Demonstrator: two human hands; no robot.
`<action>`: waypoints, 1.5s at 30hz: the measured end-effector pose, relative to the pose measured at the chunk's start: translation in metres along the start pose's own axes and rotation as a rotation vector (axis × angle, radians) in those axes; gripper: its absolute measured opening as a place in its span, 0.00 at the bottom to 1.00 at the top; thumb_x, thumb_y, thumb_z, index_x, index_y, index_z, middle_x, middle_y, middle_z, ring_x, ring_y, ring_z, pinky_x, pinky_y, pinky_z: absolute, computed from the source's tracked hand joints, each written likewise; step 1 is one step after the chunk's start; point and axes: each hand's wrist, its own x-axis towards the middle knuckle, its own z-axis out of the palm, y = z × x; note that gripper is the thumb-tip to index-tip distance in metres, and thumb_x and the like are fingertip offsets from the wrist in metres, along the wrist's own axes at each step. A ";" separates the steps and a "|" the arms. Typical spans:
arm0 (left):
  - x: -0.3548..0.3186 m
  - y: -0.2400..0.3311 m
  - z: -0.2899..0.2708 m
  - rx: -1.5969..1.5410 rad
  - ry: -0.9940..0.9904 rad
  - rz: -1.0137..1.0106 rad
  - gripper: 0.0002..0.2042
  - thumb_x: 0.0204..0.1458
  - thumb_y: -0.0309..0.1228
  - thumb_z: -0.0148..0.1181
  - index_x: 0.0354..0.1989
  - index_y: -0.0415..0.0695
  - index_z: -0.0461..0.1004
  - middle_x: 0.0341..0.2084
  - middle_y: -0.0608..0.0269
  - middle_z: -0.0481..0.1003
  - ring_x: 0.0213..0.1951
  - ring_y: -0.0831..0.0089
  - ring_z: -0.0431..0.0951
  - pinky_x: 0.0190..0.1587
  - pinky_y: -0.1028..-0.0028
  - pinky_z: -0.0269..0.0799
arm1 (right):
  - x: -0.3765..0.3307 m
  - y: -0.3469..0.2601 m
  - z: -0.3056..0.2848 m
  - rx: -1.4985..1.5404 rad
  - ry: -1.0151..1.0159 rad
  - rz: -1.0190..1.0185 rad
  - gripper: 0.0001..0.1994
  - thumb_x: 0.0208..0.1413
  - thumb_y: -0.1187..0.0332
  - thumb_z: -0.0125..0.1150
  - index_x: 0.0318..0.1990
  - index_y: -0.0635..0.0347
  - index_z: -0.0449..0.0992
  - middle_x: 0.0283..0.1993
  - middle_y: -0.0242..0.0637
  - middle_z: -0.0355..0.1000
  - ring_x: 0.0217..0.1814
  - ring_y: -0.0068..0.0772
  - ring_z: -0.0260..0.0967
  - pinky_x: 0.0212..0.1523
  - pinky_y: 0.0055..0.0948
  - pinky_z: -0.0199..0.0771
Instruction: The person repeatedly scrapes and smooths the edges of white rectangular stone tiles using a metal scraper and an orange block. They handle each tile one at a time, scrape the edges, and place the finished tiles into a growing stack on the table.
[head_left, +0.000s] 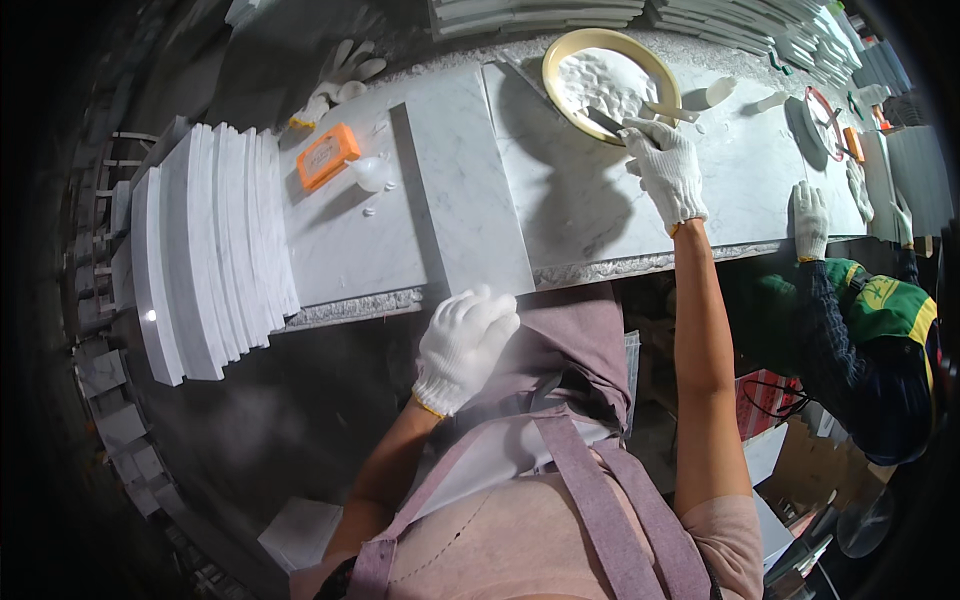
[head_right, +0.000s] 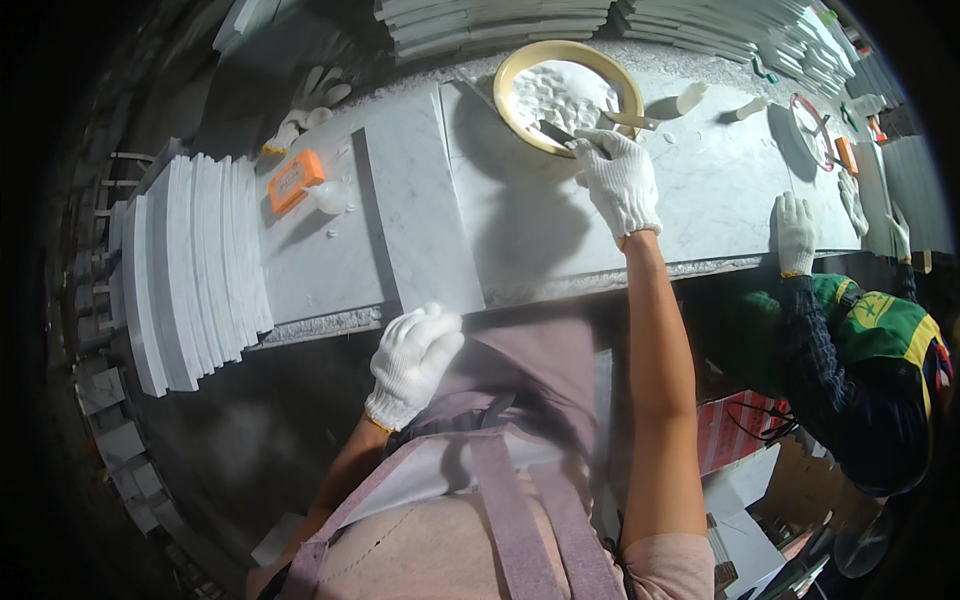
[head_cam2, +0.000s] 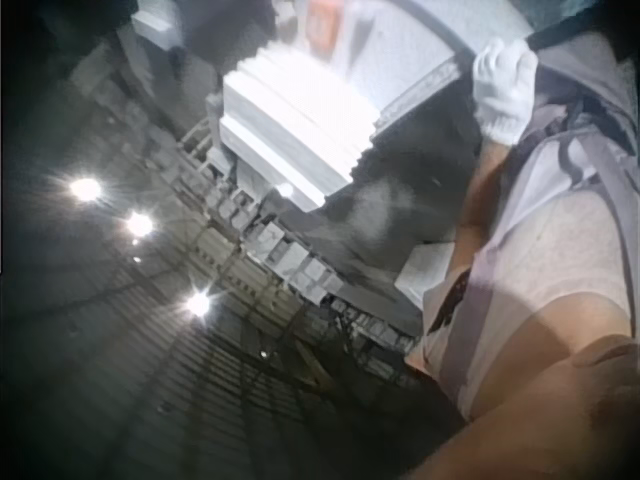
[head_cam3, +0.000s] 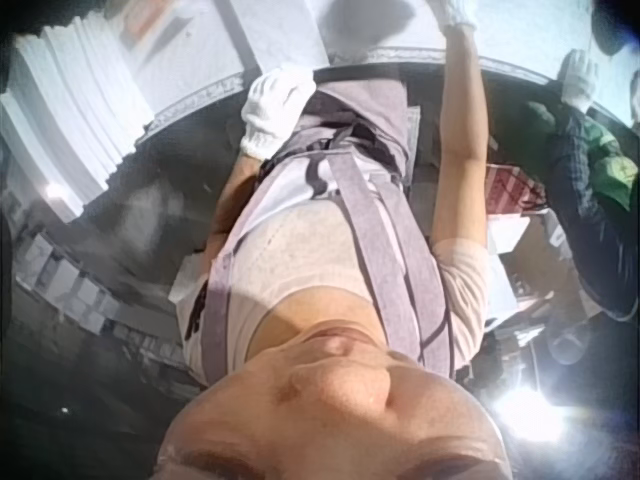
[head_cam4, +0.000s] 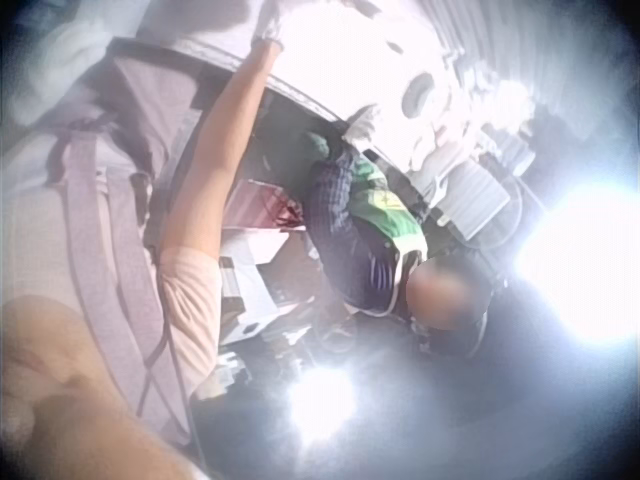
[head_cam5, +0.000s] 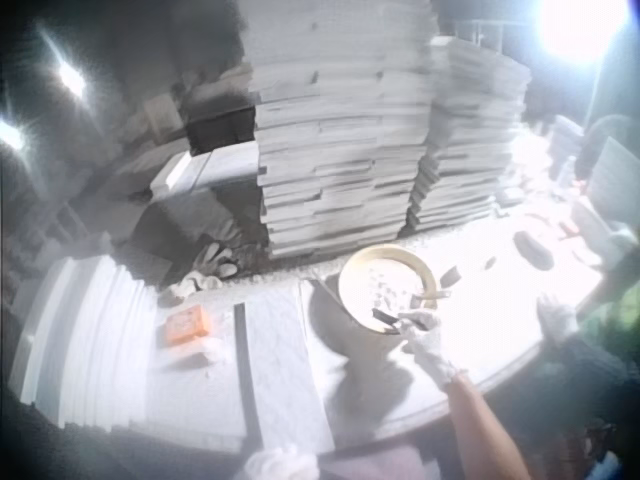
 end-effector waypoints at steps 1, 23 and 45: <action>-0.001 0.000 -0.001 -0.001 -0.037 -0.019 0.10 0.56 0.32 0.71 0.46 0.47 0.84 0.42 0.54 0.83 0.49 0.51 0.82 0.55 0.57 0.77 | -0.002 0.001 0.000 0.006 0.008 0.005 0.16 0.66 0.62 0.66 0.54 0.61 0.85 0.37 0.34 0.83 0.31 0.22 0.81 0.31 0.23 0.77; 0.016 -0.022 0.005 0.198 0.038 0.209 0.19 0.45 0.33 0.75 0.48 0.48 0.82 0.52 0.58 0.78 0.56 0.55 0.77 0.69 0.50 0.69 | -0.156 0.038 0.051 0.073 -0.216 -0.095 0.16 0.69 0.65 0.67 0.60 0.59 0.83 0.32 0.25 0.78 0.24 0.12 0.67 0.24 0.17 0.66; 0.004 -0.060 -0.013 0.131 0.479 -0.032 0.15 0.55 0.30 0.75 0.50 0.40 0.82 0.48 0.54 0.81 0.53 0.53 0.79 0.62 0.57 0.74 | -0.167 0.031 0.048 0.809 -0.338 0.341 0.23 0.71 0.67 0.63 0.70 0.60 0.72 0.41 0.27 0.73 0.29 0.15 0.65 0.29 0.14 0.72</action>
